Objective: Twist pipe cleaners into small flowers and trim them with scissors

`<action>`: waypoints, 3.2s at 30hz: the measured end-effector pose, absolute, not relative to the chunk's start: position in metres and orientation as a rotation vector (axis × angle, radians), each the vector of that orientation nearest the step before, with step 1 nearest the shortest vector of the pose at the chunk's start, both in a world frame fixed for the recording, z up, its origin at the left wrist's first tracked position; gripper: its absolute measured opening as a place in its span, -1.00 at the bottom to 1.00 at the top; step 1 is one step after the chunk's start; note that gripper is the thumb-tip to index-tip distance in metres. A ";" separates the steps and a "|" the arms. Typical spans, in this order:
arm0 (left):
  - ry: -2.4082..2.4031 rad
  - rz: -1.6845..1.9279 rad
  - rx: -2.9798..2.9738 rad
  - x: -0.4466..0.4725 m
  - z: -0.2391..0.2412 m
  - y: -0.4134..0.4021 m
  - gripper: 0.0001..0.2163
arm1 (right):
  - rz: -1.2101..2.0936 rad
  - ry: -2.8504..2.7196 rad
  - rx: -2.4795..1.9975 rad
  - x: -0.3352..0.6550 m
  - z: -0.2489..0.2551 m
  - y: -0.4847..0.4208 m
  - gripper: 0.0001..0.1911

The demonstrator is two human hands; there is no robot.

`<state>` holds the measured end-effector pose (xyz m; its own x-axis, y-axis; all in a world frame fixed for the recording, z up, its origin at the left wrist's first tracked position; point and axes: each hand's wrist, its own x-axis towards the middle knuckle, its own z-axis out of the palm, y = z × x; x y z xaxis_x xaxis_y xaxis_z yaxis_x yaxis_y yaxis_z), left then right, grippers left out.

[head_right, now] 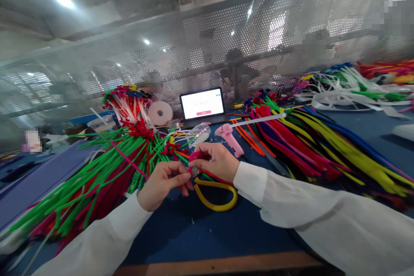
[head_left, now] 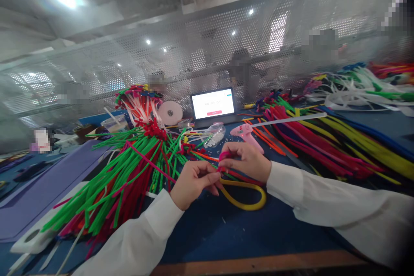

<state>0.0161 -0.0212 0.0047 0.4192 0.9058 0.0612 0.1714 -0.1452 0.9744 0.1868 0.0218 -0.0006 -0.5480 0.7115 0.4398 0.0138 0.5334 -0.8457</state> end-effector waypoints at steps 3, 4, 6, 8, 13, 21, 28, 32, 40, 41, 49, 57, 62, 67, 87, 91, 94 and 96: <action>0.879 0.785 1.529 0.017 0.000 -0.018 -0.82 | 1.293 -1.865 -0.556 0.184 -0.003 0.022 -0.79; 0.859 0.768 1.567 0.017 -0.001 -0.018 -0.82 | 1.351 -1.856 -0.556 0.183 -0.004 0.022 -0.78; 0.851 0.767 1.708 0.017 -0.001 -0.018 -0.81 | 1.451 -1.851 -0.574 0.181 -0.005 0.020 -0.77; 0.889 0.796 1.825 0.017 -0.001 -0.018 -0.79 | 1.514 -1.844 -0.600 0.179 -0.006 0.019 -0.76; 0.940 0.862 1.648 0.020 -0.005 -0.019 -0.77 | 1.616 -1.673 -0.614 0.176 -0.009 0.017 -0.74; 0.887 0.967 1.552 0.026 -0.008 -0.022 -0.79 | 2.001 -1.322 -0.571 0.175 -0.010 0.015 -0.76; 0.863 0.978 1.592 0.029 -0.009 -0.026 -0.82 | 2.243 -1.169 -0.525 0.177 -0.003 0.012 -0.79; 0.878 0.970 1.643 0.030 -0.009 -0.028 -0.81 | 2.208 -1.180 -0.606 0.177 -0.002 0.010 -0.82; 0.906 1.005 1.667 0.033 -0.006 -0.029 -0.83 | 2.049 -1.285 -0.764 0.176 -0.004 0.007 -0.89; 0.912 1.007 1.653 0.034 -0.007 -0.029 -0.84 | 2.028 -1.302 -0.770 0.176 -0.004 0.007 -0.89; 0.918 1.012 1.629 0.035 -0.007 -0.030 -0.86 | 1.951 -1.406 -0.812 0.175 -0.007 0.006 -0.90; 0.911 0.975 1.570 0.035 -0.006 -0.029 -0.84 | 1.852 -1.545 -0.777 0.174 -0.001 0.008 -0.90; 0.846 1.043 1.450 0.026 -0.005 -0.023 -0.82 | 1.357 -1.948 -0.599 0.185 0.004 0.014 -0.87; 0.794 1.029 1.351 0.022 -0.009 -0.022 -0.81 | 0.677 -2.294 -0.469 0.195 0.007 0.019 -0.83; 1.060 1.120 2.094 0.007 0.012 -0.021 -0.78 | 0.728 -2.253 -0.491 0.196 0.009 0.022 -0.85; 0.972 1.094 2.787 -0.004 0.014 -0.017 -0.82 | 0.835 -2.273 -0.503 0.196 0.008 0.023 -0.86; 0.898 1.052 3.099 -0.011 0.009 -0.014 -0.77 | 0.893 -2.287 -0.523 0.195 0.009 0.022 -0.86; 0.855 1.008 3.234 -0.014 0.005 -0.012 -0.72 | 0.924 -2.297 -0.538 0.195 0.010 0.021 -0.86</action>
